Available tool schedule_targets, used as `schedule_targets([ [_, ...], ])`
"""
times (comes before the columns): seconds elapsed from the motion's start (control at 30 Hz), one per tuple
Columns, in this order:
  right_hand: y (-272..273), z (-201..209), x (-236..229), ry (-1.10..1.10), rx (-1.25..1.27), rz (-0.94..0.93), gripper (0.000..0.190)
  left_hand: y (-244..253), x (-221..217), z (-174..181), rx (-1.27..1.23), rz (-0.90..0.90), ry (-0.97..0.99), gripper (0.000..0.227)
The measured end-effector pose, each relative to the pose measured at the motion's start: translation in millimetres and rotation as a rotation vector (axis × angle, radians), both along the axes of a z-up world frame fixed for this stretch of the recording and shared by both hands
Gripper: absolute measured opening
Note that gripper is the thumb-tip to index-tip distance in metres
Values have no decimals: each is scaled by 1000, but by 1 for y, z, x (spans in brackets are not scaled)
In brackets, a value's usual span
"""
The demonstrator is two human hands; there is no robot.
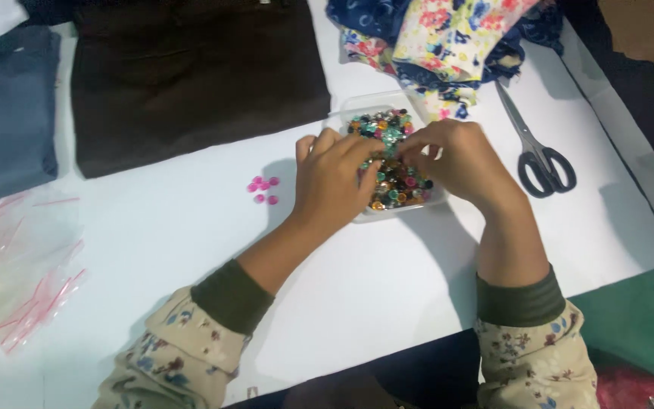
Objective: Sorting small plastic buttons by color and packaging them into zip-lock bags.
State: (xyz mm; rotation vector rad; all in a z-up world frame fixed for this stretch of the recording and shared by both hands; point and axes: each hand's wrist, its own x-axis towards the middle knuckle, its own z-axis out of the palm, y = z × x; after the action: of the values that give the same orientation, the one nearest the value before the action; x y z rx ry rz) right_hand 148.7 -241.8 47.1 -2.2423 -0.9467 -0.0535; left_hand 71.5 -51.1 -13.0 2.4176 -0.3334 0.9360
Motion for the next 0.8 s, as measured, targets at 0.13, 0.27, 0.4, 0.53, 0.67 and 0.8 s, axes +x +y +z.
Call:
schedule_targets([
  [0.13,3,1,0,12,-201,-41,22,-14,31,8,63,52,182,15],
  [0.27,7,-11,6,-36,-323,-108,22,-15,52,11,153,89,235,16],
  [0.4,9,-17,10,-75,-335,-146,21,-14,64,7,231,82,235,14],
  [0.53,11,-19,9,-119,-478,-138,26,-17,65,15,296,74,356,10],
  [0.67,13,-21,10,-142,-520,-146,26,-16,69,9,284,75,355,12],
  [0.8,14,-24,11,-132,-528,-165,27,-13,74,-1,236,81,351,11],
])
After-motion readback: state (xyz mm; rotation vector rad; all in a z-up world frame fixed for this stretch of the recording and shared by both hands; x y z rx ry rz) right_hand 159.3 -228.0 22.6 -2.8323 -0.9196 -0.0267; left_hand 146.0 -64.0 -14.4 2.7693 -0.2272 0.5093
